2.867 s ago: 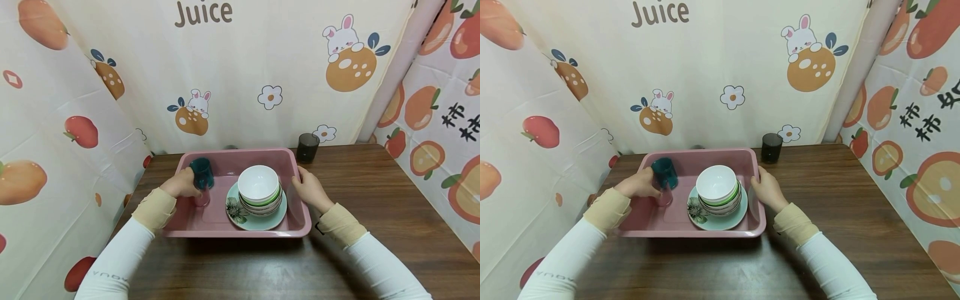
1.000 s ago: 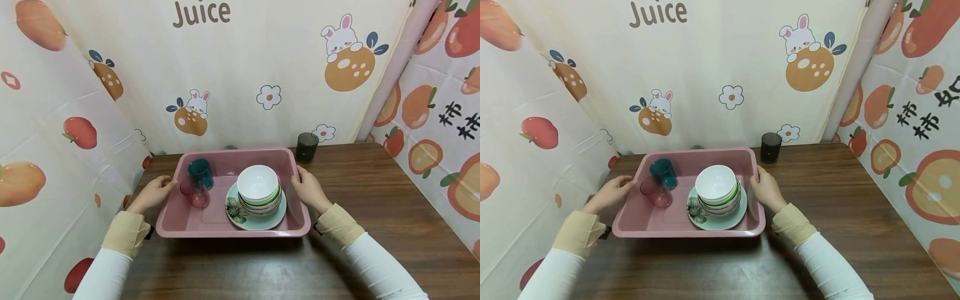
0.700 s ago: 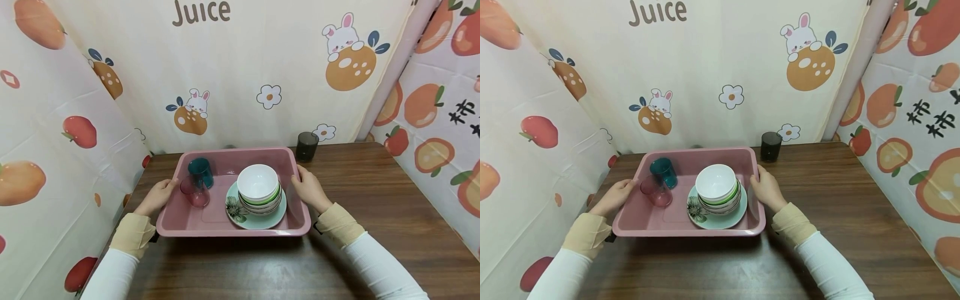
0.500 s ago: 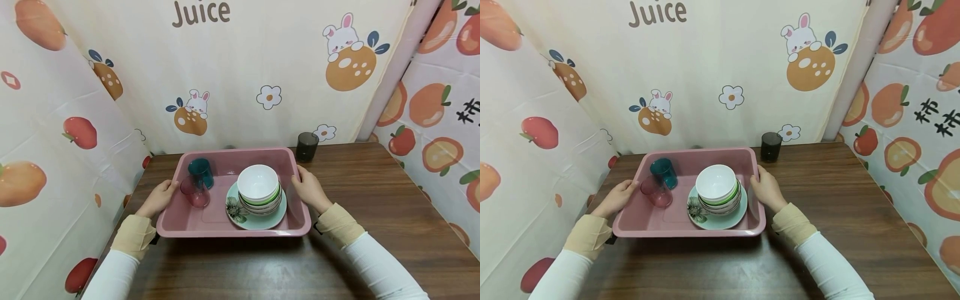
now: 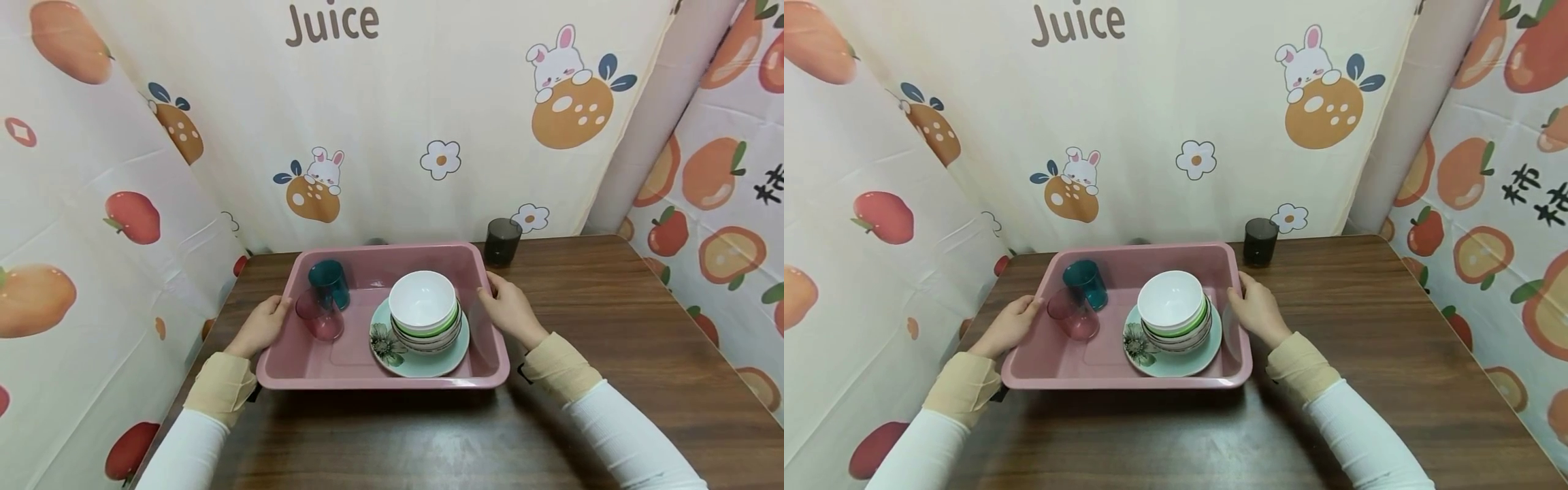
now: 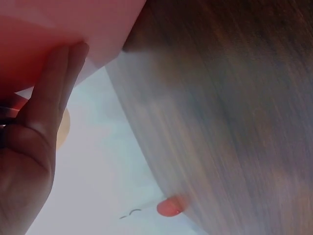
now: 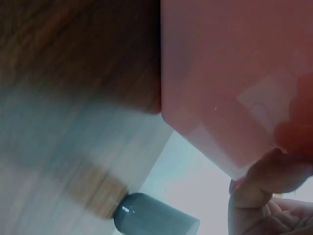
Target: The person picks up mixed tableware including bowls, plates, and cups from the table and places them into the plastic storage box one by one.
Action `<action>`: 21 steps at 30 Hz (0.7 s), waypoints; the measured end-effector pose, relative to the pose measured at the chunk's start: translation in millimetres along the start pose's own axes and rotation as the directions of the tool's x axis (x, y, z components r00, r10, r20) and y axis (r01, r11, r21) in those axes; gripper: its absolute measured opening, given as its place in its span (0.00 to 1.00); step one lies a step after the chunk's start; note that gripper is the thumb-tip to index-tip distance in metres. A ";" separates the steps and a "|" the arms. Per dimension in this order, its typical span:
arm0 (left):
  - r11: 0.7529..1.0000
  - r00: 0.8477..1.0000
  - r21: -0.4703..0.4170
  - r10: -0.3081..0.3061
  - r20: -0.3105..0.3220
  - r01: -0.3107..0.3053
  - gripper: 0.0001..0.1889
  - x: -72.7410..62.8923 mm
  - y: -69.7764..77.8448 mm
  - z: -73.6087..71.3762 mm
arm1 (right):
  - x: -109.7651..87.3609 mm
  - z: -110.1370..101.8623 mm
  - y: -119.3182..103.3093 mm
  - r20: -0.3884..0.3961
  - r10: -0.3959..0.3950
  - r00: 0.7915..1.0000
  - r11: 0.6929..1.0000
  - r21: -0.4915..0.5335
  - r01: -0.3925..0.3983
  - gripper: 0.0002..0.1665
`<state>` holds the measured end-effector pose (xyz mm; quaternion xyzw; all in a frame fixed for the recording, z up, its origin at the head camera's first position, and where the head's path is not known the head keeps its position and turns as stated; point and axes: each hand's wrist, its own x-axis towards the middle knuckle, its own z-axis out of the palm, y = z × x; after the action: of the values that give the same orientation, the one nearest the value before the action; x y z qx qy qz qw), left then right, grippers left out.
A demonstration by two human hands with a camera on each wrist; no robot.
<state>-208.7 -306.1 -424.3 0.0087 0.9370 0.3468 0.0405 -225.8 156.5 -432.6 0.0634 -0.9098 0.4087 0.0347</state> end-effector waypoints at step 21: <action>0.999 1.000 -0.042 -0.028 -0.014 0.027 0.25 0.6 1.4 1.9 | 65.3 -42.4 23.6 -0.328 -0.016 0.944 0.995 0.090 0.048 0.54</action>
<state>-209.2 -303.8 -424.9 -0.0076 0.9299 0.3658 0.0387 -293.4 198.0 -414.4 0.0110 -0.8696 0.4563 0.1886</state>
